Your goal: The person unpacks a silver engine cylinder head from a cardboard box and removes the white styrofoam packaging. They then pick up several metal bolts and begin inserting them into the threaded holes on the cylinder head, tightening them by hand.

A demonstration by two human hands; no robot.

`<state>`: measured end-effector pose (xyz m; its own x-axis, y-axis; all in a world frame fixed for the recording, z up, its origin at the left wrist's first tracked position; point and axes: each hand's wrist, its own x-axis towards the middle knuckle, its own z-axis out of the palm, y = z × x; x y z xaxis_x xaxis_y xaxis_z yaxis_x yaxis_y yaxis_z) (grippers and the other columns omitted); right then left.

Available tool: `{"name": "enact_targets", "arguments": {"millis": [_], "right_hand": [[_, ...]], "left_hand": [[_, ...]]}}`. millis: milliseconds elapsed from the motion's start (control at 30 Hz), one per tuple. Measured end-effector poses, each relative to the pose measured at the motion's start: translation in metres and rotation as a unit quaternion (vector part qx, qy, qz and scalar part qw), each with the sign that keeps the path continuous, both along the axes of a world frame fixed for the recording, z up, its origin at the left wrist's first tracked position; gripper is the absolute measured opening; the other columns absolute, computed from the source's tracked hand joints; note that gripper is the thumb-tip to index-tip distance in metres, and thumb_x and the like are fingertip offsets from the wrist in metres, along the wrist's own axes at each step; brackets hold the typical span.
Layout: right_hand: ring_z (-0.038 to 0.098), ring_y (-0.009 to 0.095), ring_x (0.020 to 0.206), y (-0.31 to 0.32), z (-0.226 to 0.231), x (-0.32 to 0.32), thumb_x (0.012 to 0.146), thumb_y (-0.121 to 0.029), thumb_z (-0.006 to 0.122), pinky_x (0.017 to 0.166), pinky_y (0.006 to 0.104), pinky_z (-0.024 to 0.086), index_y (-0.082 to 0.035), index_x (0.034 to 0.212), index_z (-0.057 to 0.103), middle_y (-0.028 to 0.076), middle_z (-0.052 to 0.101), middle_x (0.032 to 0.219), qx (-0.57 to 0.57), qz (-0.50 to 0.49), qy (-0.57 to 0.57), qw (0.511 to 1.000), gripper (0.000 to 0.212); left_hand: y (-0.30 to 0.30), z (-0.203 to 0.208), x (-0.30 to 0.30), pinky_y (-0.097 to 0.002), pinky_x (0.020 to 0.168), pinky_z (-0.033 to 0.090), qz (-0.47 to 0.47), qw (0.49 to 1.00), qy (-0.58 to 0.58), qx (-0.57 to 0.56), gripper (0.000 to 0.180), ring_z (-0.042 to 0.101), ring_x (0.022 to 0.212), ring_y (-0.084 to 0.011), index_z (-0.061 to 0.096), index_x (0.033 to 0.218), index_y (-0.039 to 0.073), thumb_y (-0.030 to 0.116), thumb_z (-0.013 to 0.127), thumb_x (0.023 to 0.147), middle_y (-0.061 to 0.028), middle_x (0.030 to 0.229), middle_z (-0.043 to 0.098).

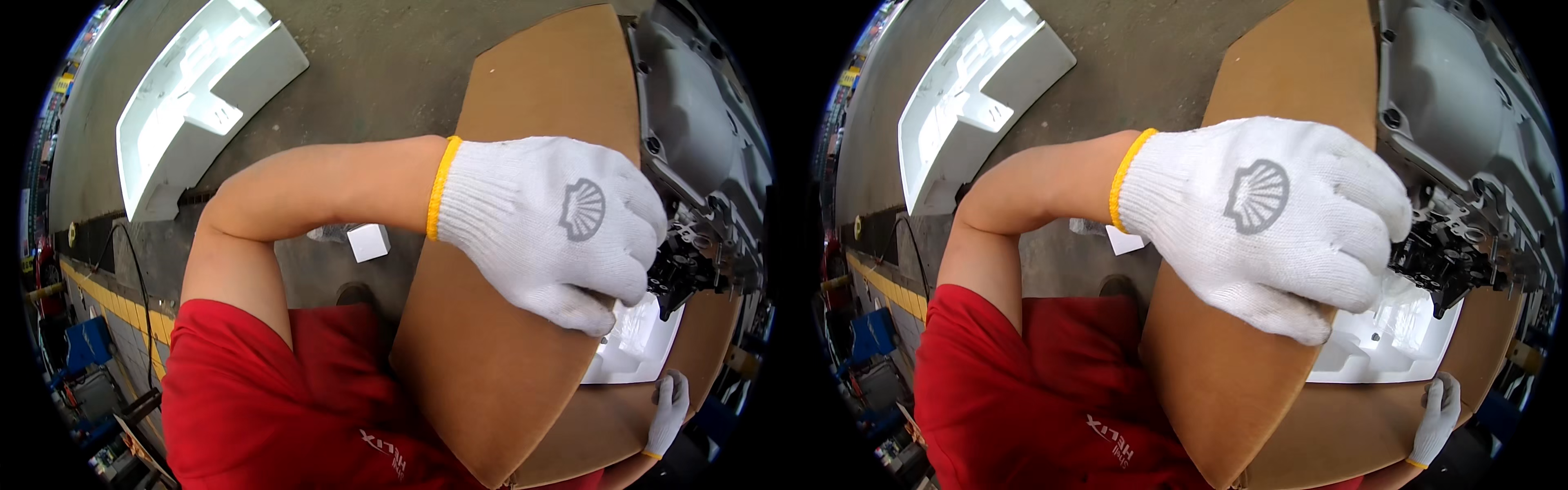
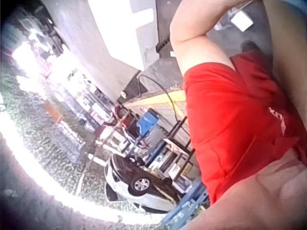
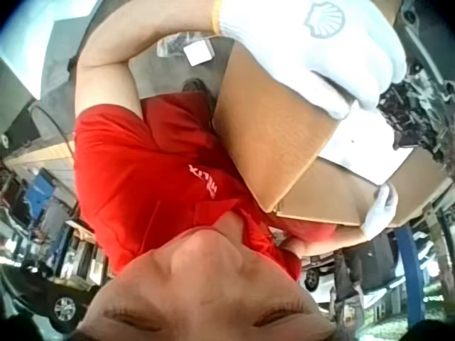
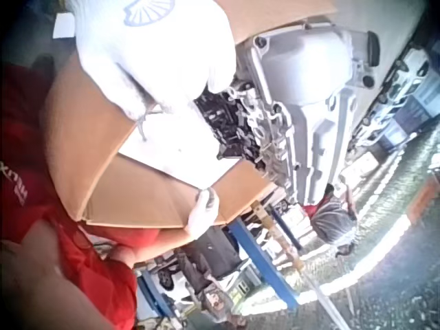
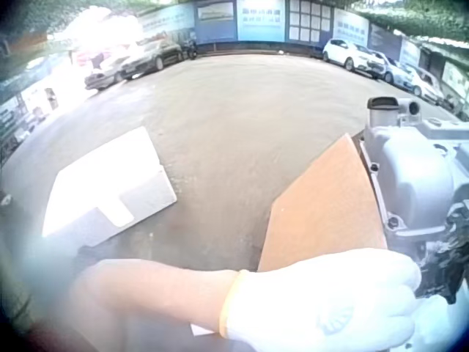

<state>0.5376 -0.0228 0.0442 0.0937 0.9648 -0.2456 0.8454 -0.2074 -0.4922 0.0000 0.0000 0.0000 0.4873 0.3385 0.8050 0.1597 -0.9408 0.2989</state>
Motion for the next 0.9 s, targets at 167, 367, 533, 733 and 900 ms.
{"name": "enact_targets", "arguments": {"millis": [167, 367, 533, 733, 900], "right_hand": [[0.056, 0.01, 0.078, -0.017, -0.034, -0.013, 0.107, -0.02, 0.063, 0.07, 0.0258, 0.046, 0.005, 0.121, 0.066, 0.004, 0.066, 0.092, 0.002, -0.02, 0.042, 0.999, 0.028], [0.061, 0.014, 0.086, -0.016, 0.041, -0.047, 0.109, -0.022, 0.066, 0.081, 0.0297, 0.054, 0.004, 0.13, 0.068, 0.006, 0.068, 0.1, 0.005, 0.015, -0.059, 0.998, 0.033], [0.066, 0.016, 0.092, -0.018, 0.02, -0.039, 0.107, -0.021, 0.069, 0.082, 0.0301, 0.055, 0.005, 0.131, 0.067, 0.008, 0.072, 0.106, 0.035, 0.054, -0.078, 0.995, 0.036], [0.078, 0.028, 0.092, 0.012, 0.061, -0.097, 0.094, -0.014, 0.076, 0.084, 0.0369, 0.06, 0.002, 0.111, 0.075, 0.02, 0.078, 0.099, 0.002, 0.149, -0.039, 0.988, 0.024], [0.076, 0.029, 0.087, 0.043, 0.123, -0.156, 0.095, -0.031, 0.079, 0.079, 0.0394, 0.06, -0.01, 0.115, 0.072, 0.009, 0.079, 0.102, 0.013, 0.393, 0.015, 0.919, 0.03]], "left_hand": [[0.009, -0.011, 0.0, -0.0437, 0.079, 0.055, 0.003, 0.995, -0.085, 0.057, 0.028, 0.068, 0.083, -0.0297, 0.073, 0.078, 0.009, 0.037, 0.072, 0.086, -0.007, 0.078, 0.069], [-0.001, 0.001, 0.003, -0.045, 0.068, 0.048, 0.08, 0.994, -0.025, 0.065, 0.041, 0.062, 0.072, -0.0317, 0.062, 0.065, 0.013, 0.048, 0.073, 0.082, -0.0069, 0.071, 0.059], [0.016, 0.001, 0.024, -0.0459, 0.065, 0.043, 0.065, 0.995, -0.049, 0.065, 0.047, 0.056, 0.068, -0.032, 0.053, 0.062, 0.015, 0.05, 0.072, 0.086, -0.0066, 0.07, 0.052], [0.003, 0.035, 0.006, -0.0466, 0.079, 0.047, 0.096, 0.989, 0.093, -0.065, 0.028, 0.06, 0.085, -0.0311, 0.069, 0.081, 0.02, 0.048, 0.069, 0.089, -0.0048, 0.082, 0.06], [-0.003, 0.039, 0.019, -0.0505, 0.095, 0.052, 0.14, 0.978, 0.112, -0.109, 0.026, 0.056, 0.081, -0.029, 0.056, 0.07, 0.019, 0.039, 0.071, 0.071, -0.0029, 0.074, 0.05]]}}
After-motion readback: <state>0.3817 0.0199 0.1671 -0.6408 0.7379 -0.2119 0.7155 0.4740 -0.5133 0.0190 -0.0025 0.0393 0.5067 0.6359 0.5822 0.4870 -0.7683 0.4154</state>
